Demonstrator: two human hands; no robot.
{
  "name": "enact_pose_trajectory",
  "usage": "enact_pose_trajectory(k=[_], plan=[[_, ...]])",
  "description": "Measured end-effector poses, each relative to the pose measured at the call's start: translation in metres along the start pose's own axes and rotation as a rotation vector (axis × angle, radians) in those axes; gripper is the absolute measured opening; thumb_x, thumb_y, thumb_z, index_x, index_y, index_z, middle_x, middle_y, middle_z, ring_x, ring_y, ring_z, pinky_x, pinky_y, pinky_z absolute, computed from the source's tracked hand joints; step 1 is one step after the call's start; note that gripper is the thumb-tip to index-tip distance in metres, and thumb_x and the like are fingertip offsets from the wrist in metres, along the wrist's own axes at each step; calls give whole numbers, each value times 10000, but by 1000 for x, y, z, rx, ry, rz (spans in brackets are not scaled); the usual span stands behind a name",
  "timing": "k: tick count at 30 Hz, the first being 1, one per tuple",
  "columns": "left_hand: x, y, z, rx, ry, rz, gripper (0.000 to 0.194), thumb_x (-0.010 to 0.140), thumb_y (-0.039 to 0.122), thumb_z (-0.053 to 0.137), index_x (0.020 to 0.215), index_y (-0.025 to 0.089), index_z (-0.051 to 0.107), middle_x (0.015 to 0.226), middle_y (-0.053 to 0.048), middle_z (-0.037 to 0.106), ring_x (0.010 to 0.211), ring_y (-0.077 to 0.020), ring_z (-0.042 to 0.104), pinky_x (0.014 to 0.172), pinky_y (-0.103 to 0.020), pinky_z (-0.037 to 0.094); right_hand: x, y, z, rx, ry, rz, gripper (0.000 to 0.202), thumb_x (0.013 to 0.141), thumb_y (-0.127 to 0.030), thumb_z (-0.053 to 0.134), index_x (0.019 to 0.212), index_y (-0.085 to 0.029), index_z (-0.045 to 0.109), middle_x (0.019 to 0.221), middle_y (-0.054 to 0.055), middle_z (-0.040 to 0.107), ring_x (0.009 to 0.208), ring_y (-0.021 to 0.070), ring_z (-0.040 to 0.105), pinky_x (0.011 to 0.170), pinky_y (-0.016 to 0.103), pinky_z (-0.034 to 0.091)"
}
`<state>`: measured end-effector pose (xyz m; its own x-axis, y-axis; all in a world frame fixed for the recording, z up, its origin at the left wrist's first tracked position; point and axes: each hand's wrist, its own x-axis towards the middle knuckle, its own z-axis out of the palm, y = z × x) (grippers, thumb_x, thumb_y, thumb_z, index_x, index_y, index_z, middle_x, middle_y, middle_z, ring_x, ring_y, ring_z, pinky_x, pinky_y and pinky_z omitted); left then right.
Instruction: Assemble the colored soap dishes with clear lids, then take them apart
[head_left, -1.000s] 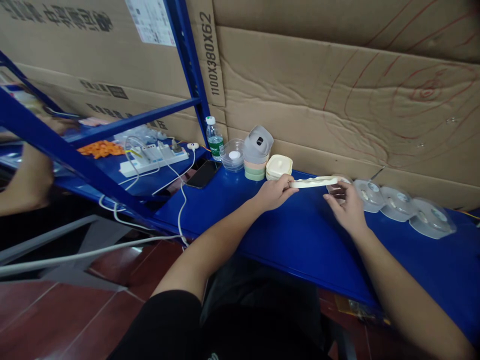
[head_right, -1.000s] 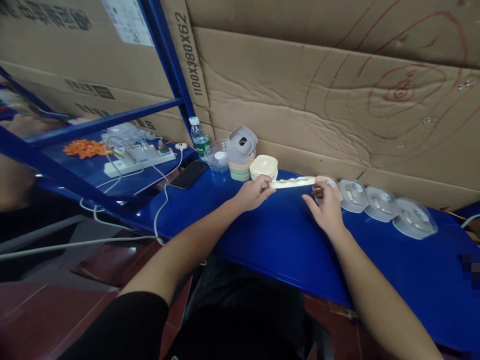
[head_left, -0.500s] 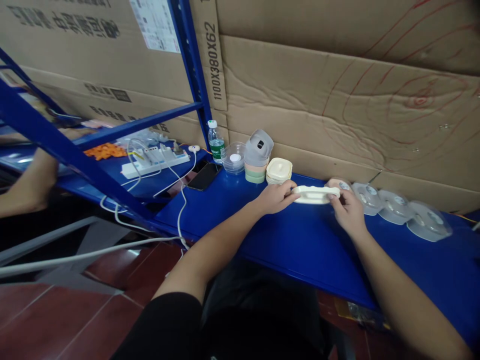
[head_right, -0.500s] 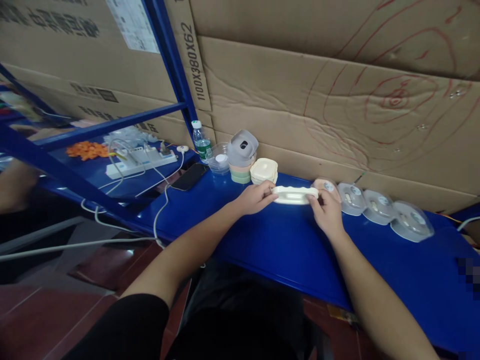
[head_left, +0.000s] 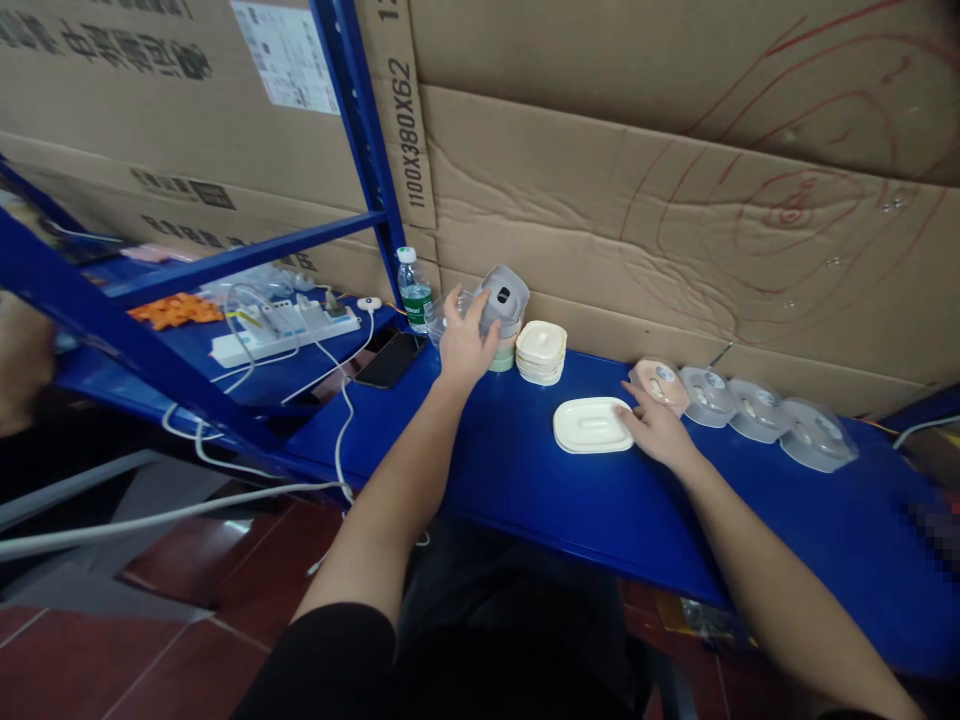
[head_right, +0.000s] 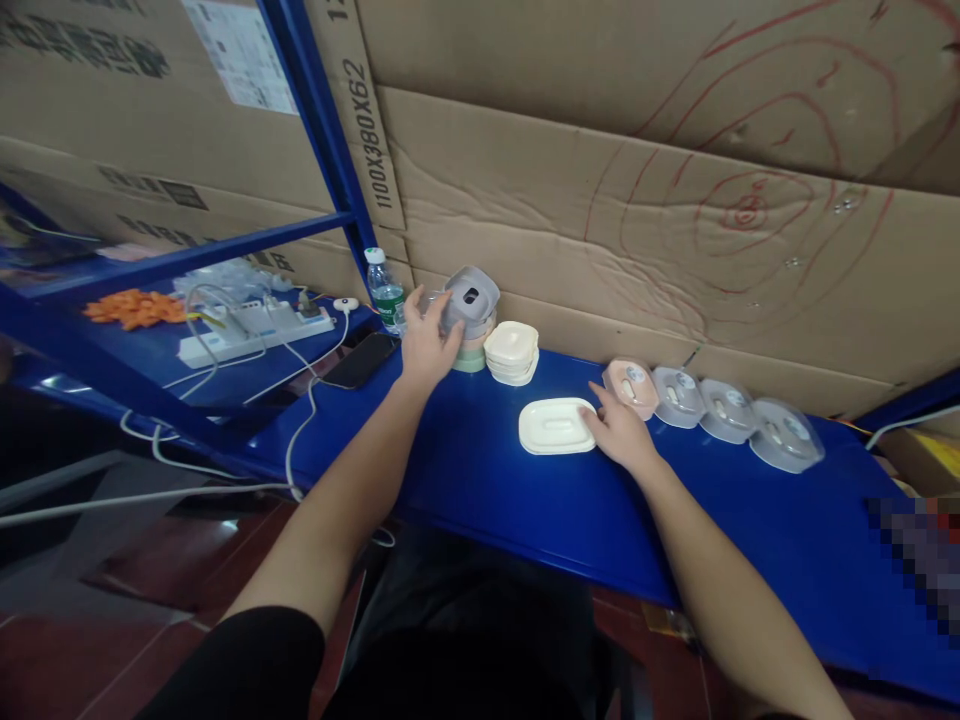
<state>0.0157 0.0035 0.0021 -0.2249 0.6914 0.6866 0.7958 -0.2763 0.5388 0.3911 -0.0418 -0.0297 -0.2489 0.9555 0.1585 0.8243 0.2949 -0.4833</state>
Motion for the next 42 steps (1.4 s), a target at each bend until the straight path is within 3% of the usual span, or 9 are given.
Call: enact_pose_trajectory(k=[4,9,16,22,27,32,38,42], plan=[[4,-5,3,-2,-47,0,604,1015,562,528,1547,275,534,1715,-170,322,1343,-346,616,1067,-489,565,-1,-1,1,-34,-64,16,698,1030,-533,469,1602,-132,472,853,92,774,807,301,746,723,421,556],[5,-2,3,9,-59,19,498,1029,543,500,1437,277,604,1701,-139,397,1404,-333,586,1046,-477,577,-2,-1,5,-72,-122,-10,681,1044,-513,446,1609,-132,456,924,104,787,880,306,754,760,421,550],[6,-3,3,-13,-49,56,424,1031,507,511,1357,251,600,1670,-148,453,1438,-324,563,1088,-496,553,-3,-8,5,-80,-221,-40,722,1038,-536,457,1631,-125,416,761,44,741,777,283,737,626,354,474],[6,-4,5,-59,-64,46,433,1027,497,530,1382,253,581,1676,-156,435,1469,-330,530,1142,-505,523,-4,-14,3,-91,-247,-25,765,1028,-605,492,1634,-145,416,798,46,763,797,283,742,620,348,466],[11,-15,2,-78,5,63,584,1016,556,554,1511,255,485,1628,-151,486,1517,-305,468,1236,-507,438,-4,-11,6,-112,-247,-28,789,1011,-676,505,1620,-179,439,834,46,771,830,286,750,641,344,495],[14,-28,-8,-65,89,10,600,1041,578,499,1535,237,487,1606,-168,479,1496,-320,478,1256,-503,410,-5,-9,7,-115,-241,-30,780,1013,-664,513,1623,-182,440,878,59,778,857,291,745,665,354,499],[9,-13,-3,0,-113,83,599,1050,556,486,1578,274,463,1752,-148,248,1355,-332,614,1099,-476,555,-4,-10,5,-95,-272,-16,779,1019,-658,527,1629,-184,427,876,58,772,860,283,741,674,353,479],[7,-10,4,39,-124,76,443,1048,480,506,1424,262,589,1699,-136,362,1381,-335,598,1066,-475,573,-3,-10,5,-109,-276,-22,752,1026,-633,536,1621,-184,441,868,66,767,854,282,738,671,350,479]])
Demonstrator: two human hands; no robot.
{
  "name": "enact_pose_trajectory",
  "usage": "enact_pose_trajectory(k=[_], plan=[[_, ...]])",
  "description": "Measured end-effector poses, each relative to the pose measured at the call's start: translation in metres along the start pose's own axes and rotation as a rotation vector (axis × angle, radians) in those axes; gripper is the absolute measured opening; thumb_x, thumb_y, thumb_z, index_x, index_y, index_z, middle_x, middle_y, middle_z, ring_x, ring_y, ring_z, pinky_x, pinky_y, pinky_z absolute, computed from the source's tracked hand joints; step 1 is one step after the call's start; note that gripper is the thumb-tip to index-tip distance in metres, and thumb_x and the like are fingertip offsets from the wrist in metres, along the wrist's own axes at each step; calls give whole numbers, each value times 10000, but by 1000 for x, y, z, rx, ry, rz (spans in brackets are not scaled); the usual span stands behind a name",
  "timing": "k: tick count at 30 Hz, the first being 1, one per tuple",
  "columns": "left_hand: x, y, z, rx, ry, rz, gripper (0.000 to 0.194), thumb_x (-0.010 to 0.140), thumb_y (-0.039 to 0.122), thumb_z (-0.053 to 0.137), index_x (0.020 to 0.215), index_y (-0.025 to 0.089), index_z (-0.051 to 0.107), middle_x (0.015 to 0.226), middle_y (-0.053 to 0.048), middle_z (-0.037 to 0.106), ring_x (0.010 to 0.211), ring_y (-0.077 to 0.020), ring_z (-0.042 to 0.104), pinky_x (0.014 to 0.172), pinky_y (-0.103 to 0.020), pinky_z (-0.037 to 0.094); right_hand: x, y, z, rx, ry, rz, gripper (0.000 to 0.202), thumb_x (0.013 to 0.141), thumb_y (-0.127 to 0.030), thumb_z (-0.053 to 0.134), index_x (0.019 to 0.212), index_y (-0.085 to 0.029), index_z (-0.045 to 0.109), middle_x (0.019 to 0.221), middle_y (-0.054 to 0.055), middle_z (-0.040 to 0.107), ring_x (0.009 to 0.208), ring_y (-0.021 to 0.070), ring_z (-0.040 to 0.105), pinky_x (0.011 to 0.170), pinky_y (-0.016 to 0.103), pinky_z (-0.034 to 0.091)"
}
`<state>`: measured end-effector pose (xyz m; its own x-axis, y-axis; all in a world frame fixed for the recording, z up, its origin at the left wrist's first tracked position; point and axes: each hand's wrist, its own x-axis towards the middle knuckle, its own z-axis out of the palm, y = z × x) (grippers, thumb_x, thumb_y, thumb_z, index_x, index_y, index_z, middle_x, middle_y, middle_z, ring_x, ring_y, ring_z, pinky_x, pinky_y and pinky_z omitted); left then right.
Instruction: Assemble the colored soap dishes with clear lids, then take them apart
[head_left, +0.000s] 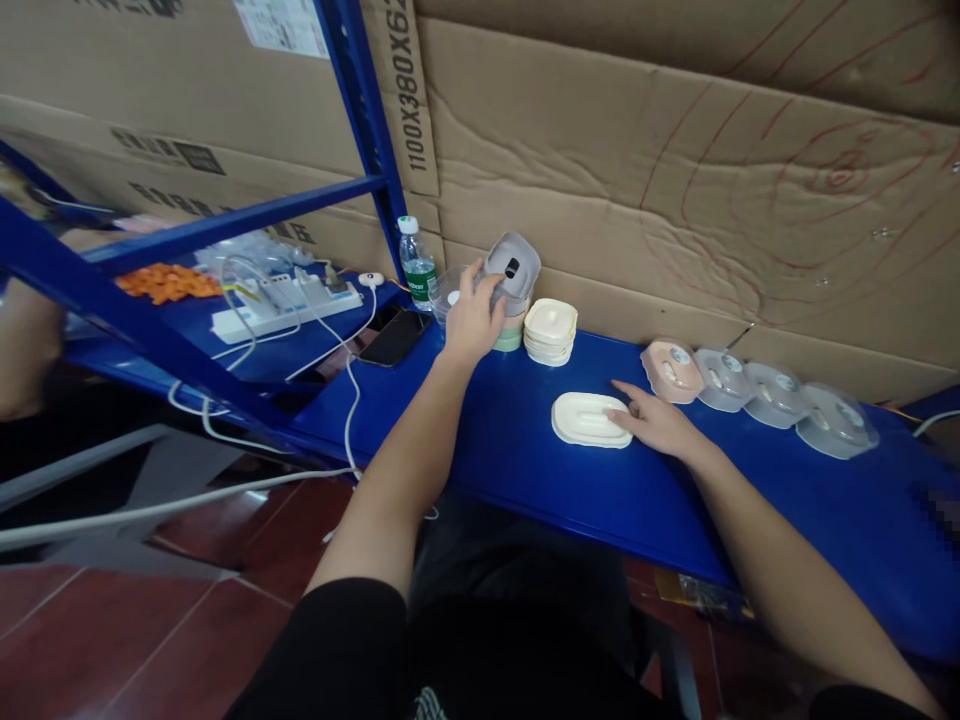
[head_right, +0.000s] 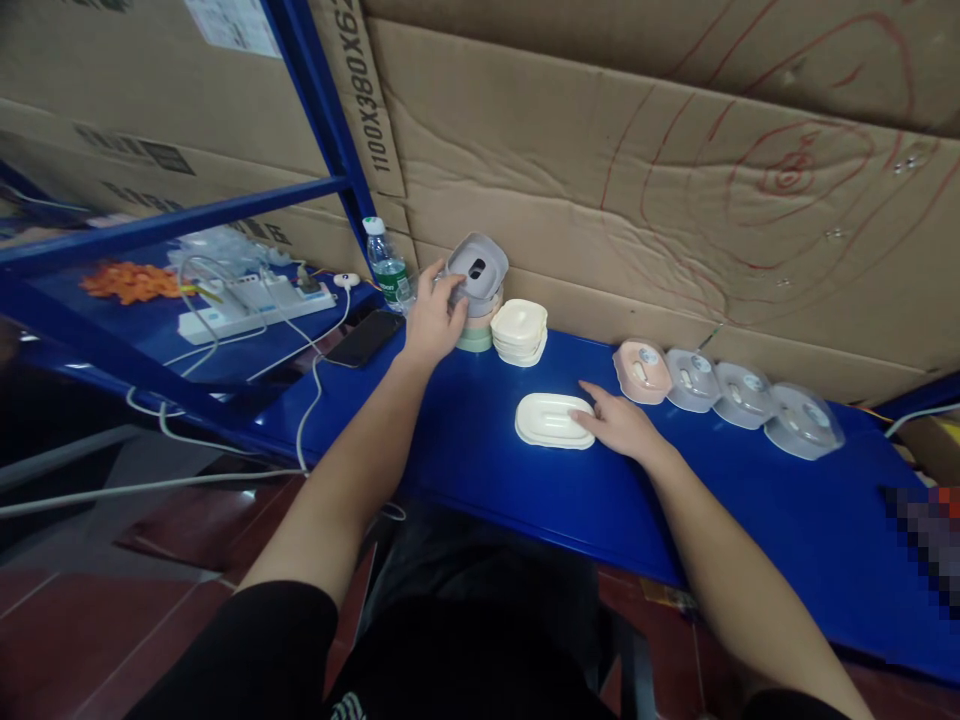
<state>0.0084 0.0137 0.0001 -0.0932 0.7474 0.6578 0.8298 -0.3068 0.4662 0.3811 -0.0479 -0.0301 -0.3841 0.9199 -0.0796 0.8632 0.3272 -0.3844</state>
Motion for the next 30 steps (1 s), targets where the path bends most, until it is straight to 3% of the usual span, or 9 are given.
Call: enact_pose_trajectory(k=[4,10,15,18,21,23,25,27,30], plan=[[1,-5,4,-38,70,-13,328,1013,459,589,1258,249,646,1618,-133,478,1341,-328,626,1035,-468,589,0,0,0,4,-12,-8,719,1030,-608,547,1606,-185,467,884,67,764,843,273,728,672,352,478],[2,-8,9,-113,179,-17,334,965,507,691,1141,225,655,1520,-137,564,1275,-303,663,999,-430,598,1,2,2,7,-4,-11,723,1031,-609,547,1606,-179,468,893,68,763,838,267,724,660,349,463],[2,-4,6,-187,296,-3,347,975,546,684,1093,223,637,1487,-123,592,1056,-222,722,925,-377,600,0,0,0,13,-3,-13,748,1020,-634,549,1603,-172,471,849,61,754,822,272,725,660,361,478],[-2,9,0,-267,289,75,322,993,533,659,1060,220,619,1466,-119,613,872,-161,704,836,-348,591,-1,-1,-2,60,38,-12,787,1000,-666,559,1598,-162,472,812,49,739,779,269,715,670,387,512],[-11,32,-4,-391,131,183,312,991,514,652,1056,212,619,1272,-106,710,757,-141,664,746,-325,563,-1,2,-4,151,219,-49,787,979,-661,593,1579,-164,484,856,57,734,737,251,689,717,425,556],[-19,50,-5,-513,-85,211,304,991,503,643,1037,204,615,951,-49,733,661,-137,631,641,-291,521,-1,6,-6,241,398,-77,797,964,-665,611,1585,-190,459,954,75,737,688,226,660,710,439,576],[-29,67,-4,-655,-358,198,284,1001,486,619,981,204,593,679,28,623,549,-123,583,538,-251,454,-1,9,-9,363,552,-105,831,956,-689,606,1617,-235,388,1113,108,722,641,199,635,655,432,586],[-37,80,-1,-779,-602,181,275,1015,462,592,920,206,563,602,56,557,497,-107,561,496,-227,423,-1,9,-11,484,642,-138,844,951,-731,579,1629,-285,349,1270,137,671,624,178,632,602,411,584],[-45,90,5,-910,-857,163,285,1031,447,568,885,204,538,658,28,616,494,-90,583,478,-213,430,-2,4,-14,593,614,-180,787,934,-786,552,1551,-307,456,1274,126,667,651,178,654,576,378,576]])
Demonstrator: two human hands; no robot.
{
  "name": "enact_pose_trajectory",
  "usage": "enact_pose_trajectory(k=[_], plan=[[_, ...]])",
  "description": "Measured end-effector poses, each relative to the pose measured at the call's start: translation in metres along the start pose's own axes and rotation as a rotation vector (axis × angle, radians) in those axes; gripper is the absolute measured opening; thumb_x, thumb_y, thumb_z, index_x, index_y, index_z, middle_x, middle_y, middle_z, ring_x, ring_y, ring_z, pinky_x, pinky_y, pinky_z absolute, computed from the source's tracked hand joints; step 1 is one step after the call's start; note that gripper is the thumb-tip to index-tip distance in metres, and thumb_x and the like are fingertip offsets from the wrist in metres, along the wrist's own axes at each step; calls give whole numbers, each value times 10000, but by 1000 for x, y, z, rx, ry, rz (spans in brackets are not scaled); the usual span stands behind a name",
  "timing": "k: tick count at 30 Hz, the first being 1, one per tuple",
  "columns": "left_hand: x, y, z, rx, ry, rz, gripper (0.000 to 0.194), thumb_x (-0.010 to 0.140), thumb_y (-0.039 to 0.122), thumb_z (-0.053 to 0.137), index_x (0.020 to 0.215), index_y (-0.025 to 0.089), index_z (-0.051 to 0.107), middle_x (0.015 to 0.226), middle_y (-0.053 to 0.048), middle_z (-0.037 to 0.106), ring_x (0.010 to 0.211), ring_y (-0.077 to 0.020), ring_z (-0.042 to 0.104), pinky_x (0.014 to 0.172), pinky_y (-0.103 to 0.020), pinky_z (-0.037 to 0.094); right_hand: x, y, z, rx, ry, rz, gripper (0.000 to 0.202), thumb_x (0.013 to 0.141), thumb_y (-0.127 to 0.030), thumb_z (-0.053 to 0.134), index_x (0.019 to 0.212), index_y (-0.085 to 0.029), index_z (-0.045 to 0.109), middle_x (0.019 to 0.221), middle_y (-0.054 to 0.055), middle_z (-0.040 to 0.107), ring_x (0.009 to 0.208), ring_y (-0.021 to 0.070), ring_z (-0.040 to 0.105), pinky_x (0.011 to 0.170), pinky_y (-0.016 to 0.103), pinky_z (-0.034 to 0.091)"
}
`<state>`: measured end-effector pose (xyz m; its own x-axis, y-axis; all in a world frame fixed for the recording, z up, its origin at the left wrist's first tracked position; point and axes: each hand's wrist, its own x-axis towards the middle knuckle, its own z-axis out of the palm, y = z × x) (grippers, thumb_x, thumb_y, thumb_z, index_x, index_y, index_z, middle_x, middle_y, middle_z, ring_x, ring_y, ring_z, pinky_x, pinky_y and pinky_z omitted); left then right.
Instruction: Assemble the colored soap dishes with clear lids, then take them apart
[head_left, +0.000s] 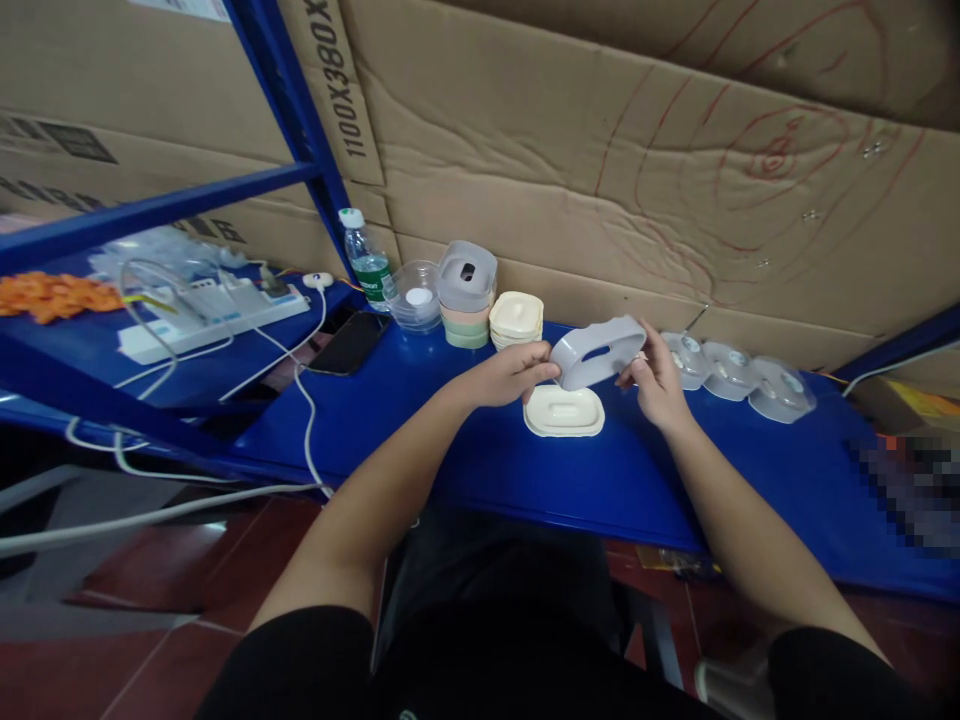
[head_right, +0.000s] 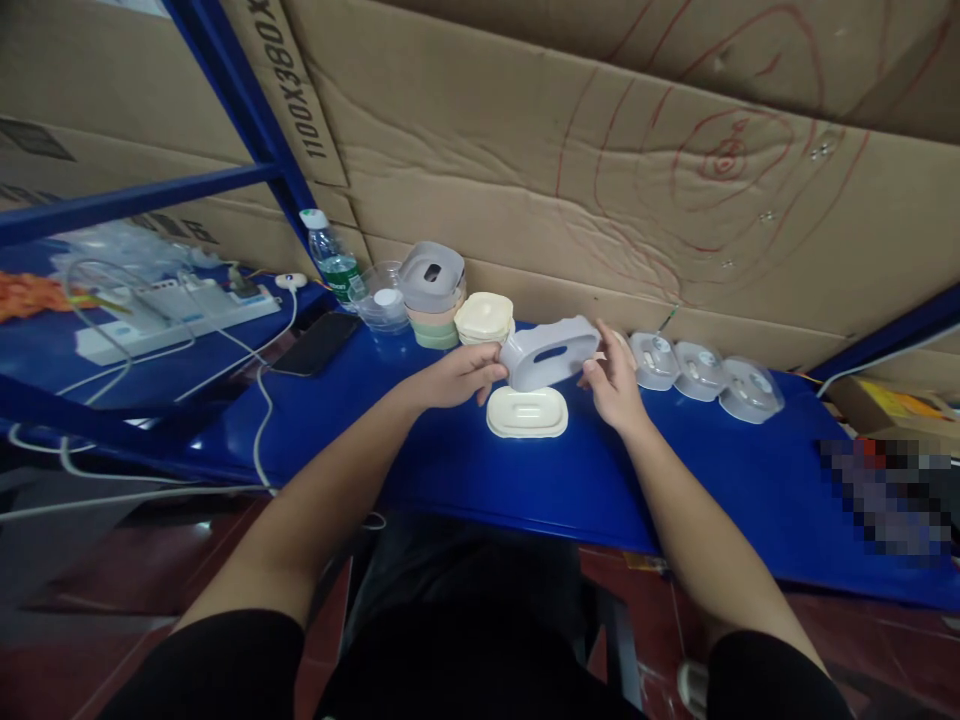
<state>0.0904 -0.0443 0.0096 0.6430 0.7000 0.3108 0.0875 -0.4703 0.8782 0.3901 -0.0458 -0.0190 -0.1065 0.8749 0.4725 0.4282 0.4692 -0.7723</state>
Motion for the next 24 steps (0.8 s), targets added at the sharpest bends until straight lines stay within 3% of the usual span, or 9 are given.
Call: enact_pose_trajectory(k=[3,5,8,10,15,19,24], plan=[[1,-2,2,-124,-135,-87,293,1045,467,550,938,194,538,753,-24,718,480,-79,599,462,-204,432,0,-4,3,31,2,52,672,917,-779,593,1342,-258,614,1007,72,715,647,187,631,541,344,537],[0,-2,-1,-170,-159,-171,280,1041,460,563,1027,181,550,866,-64,780,457,-73,594,454,-206,435,1,-5,4,-3,61,89,592,896,-767,628,1132,-226,677,844,39,690,630,181,597,534,328,500],[-1,2,-7,-168,-129,-292,357,1029,433,583,1269,171,551,955,-98,809,406,-72,547,436,-230,428,1,-5,3,-144,84,115,546,870,-763,642,860,-217,660,724,21,645,632,178,559,564,326,456],[-1,5,-8,-147,-108,-333,460,1043,462,532,1407,181,528,904,-95,804,406,-91,539,426,-246,405,0,-7,2,-251,28,147,552,883,-765,611,751,-228,609,661,18,614,634,186,546,571,328,434],[0,6,-7,-48,-74,-373,636,1039,629,378,1457,187,567,728,-83,744,462,-153,582,409,-274,349,-4,-15,5,-381,-245,248,589,932,-777,514,694,-240,559,575,26,584,616,201,560,573,328,433],[0,2,-7,92,-44,-464,764,952,619,563,1555,160,467,735,-55,737,459,-158,565,431,-286,391,-5,-16,7,-414,-376,244,622,930,-803,492,692,-233,565,617,39,621,619,204,574,566,329,415],[-3,0,-10,101,-293,-527,711,887,613,645,1432,166,548,866,-91,781,615,-188,671,465,-265,415,-3,-12,6,-455,-476,243,670,948,-826,442,628,-240,501,599,31,591,612,192,554,564,327,378]])
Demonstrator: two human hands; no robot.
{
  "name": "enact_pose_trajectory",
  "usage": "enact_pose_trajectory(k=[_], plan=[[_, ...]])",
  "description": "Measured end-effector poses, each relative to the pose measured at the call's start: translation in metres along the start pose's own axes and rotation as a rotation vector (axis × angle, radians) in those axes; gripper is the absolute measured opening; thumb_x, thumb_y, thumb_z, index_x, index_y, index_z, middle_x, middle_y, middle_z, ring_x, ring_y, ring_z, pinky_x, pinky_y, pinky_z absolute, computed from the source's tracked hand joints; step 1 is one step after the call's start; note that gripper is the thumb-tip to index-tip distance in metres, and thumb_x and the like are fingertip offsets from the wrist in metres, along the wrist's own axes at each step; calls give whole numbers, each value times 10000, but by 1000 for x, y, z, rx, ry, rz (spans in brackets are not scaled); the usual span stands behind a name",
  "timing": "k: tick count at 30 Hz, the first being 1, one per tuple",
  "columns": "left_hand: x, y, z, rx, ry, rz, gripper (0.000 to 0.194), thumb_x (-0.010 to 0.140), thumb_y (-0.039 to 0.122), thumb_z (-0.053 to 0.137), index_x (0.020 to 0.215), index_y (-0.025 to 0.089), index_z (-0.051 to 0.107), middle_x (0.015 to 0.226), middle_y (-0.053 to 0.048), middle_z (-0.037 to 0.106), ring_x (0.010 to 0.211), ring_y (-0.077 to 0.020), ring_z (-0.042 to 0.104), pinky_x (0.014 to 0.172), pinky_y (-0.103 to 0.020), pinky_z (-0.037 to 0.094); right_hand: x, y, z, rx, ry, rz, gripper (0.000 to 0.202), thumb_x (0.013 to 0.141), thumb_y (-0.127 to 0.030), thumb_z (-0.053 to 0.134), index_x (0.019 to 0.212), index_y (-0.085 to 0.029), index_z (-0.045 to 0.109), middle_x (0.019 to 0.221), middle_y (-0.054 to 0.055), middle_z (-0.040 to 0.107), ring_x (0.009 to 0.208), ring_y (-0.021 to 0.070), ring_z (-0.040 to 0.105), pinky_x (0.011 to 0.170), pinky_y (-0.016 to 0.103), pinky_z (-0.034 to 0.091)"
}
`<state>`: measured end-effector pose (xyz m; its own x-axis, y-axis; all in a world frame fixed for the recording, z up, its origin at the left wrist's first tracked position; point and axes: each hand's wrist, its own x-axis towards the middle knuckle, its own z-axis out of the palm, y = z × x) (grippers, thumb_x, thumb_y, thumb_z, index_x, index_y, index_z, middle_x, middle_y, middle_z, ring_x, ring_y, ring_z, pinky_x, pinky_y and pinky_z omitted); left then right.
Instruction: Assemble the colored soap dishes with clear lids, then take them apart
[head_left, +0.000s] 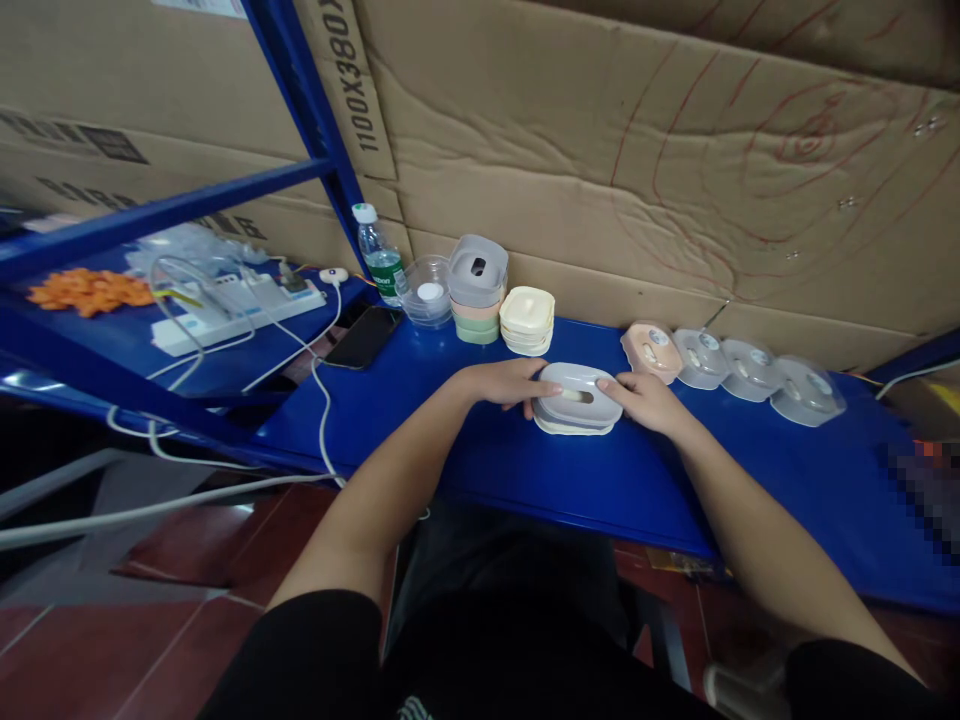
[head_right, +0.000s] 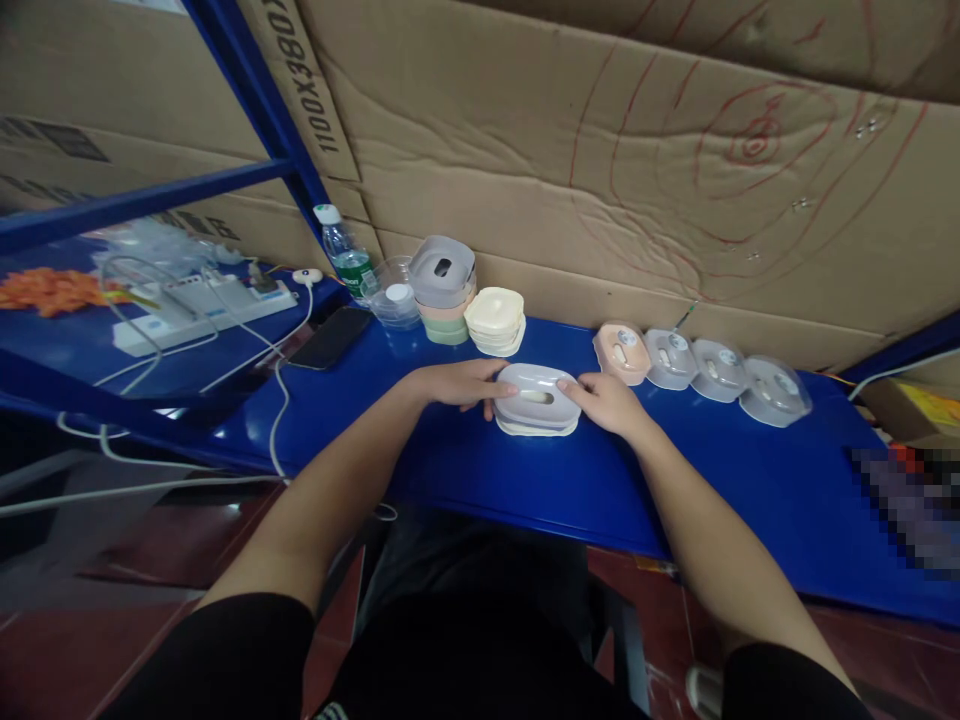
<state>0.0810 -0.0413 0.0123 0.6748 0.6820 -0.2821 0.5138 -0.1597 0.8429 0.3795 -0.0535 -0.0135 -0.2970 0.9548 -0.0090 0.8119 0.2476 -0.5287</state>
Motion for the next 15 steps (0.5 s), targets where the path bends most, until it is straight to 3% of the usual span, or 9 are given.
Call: enact_pose_trajectory(k=[5,10,13,15], plan=[[3,-3,2,132,-46,-76,609,887,598,652,1320,173,602,742,-54,748,569,-183,631,492,-272,420,3,6,2,-115,1,17,648,953,-796,473,632,-236,527,636,32,627,627,189,569,574,330,339],[10,-7,8,204,-4,-25,489,908,578,648,1189,178,635,718,-33,732,645,-192,677,584,-281,464,6,13,6,-114,5,21,531,952,-730,541,853,-235,706,808,56,749,753,231,676,621,335,413],[9,-10,3,235,73,39,458,910,603,653,1088,181,678,711,-21,721,662,-183,678,623,-282,469,7,15,8,-109,20,14,525,962,-728,527,981,-246,736,829,50,758,768,243,695,642,340,443],[5,-12,-7,211,189,68,458,939,632,604,974,185,692,671,-11,692,632,-171,651,617,-282,458,7,16,9,-109,22,6,550,963,-747,513,1016,-251,744,825,51,761,767,250,702,649,346,454]])
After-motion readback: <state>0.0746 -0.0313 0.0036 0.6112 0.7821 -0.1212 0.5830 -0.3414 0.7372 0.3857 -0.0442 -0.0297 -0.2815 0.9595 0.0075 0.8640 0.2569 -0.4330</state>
